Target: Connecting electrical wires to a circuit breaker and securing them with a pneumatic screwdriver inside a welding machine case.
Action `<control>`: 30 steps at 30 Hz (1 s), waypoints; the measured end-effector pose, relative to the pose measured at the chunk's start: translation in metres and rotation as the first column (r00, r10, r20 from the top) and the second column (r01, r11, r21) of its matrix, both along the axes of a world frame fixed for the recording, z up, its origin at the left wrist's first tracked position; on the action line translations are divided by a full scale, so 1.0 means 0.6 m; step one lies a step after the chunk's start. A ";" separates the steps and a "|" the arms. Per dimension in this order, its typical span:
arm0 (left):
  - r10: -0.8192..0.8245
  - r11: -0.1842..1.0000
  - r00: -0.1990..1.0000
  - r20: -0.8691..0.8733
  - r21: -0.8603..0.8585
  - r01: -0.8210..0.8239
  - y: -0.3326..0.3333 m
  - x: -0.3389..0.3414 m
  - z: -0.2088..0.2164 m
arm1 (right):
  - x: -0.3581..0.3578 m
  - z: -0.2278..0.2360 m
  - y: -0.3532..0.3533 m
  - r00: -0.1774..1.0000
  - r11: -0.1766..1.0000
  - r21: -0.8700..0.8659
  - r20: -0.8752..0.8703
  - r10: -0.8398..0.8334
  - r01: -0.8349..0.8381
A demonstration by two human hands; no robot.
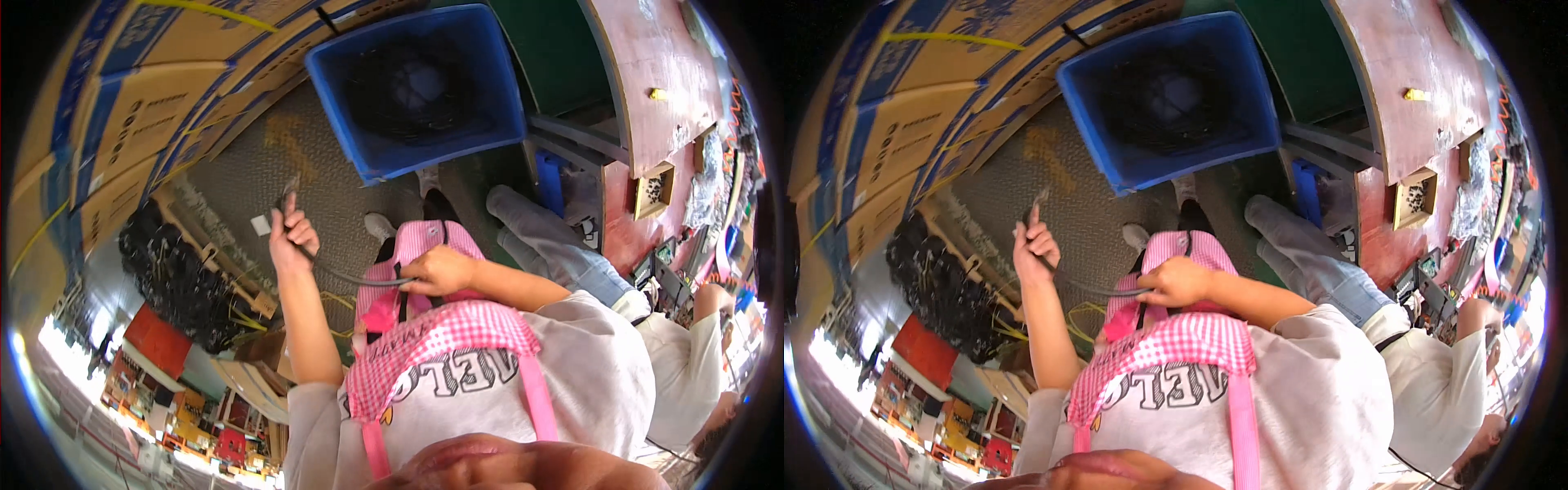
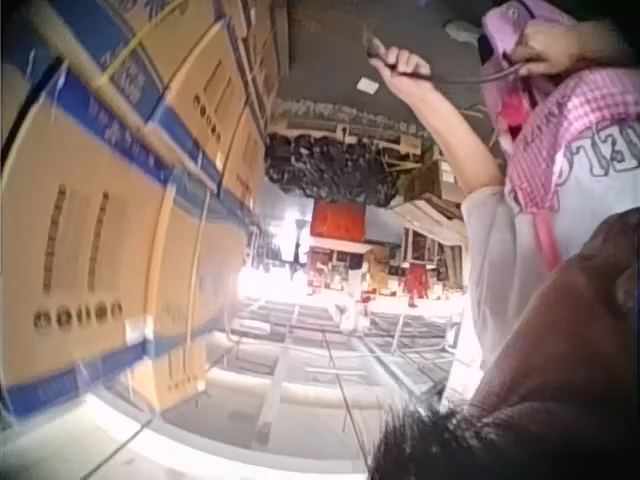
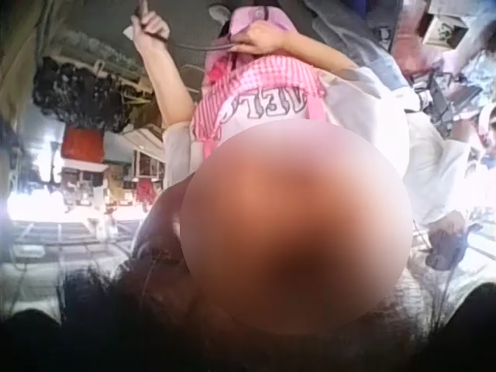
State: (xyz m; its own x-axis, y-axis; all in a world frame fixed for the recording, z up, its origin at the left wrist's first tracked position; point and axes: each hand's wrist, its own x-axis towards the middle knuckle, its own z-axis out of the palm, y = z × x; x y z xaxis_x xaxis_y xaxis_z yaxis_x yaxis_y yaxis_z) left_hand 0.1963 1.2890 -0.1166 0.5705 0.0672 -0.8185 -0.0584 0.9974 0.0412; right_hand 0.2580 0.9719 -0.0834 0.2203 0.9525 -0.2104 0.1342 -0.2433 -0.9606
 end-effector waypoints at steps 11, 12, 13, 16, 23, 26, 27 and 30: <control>-0.687 0.726 0.508 0.519 0.520 0.450 -0.117 0.003 0.237 | -0.078 0.049 -0.061 0.972 0.996 -0.013 0.217 -0.085 0.090; -0.723 0.690 0.440 0.532 0.558 0.460 -0.121 -0.004 0.250 | -0.096 0.048 -0.061 0.963 0.993 0.001 0.245 -0.112 0.116; -0.733 0.680 0.401 0.550 0.567 0.465 -0.123 -0.013 0.263 | -0.113 0.055 -0.059 0.953 0.990 0.014 0.272 -0.136 0.138; -0.793 0.598 0.241 0.559 0.638 0.486 -0.130 -0.044 0.293 | -0.163 0.091 -0.051 0.948 0.970 -0.044 0.229 -0.221 0.237; -0.913 0.112 -0.272 0.304 0.828 0.550 -0.200 -0.136 0.357 | -0.241 0.227 -0.025 0.311 0.329 0.097 -0.647 -0.696 0.939; -0.843 -0.121 -0.536 0.050 0.952 0.281 -0.256 -0.174 0.378 | -0.280 0.290 -0.059 0.112 0.005 0.130 -0.832 -0.544 0.992; -0.788 -0.223 -0.615 -0.016 0.939 0.261 -0.270 -0.182 0.388 | -0.301 0.306 -0.079 0.067 -0.133 0.166 -0.832 -0.551 0.977; -0.679 -0.319 -0.716 -0.162 0.944 0.089 -0.326 -0.211 0.409 | -0.381 0.352 -0.138 -0.018 -0.400 0.234 -0.845 -0.534 0.886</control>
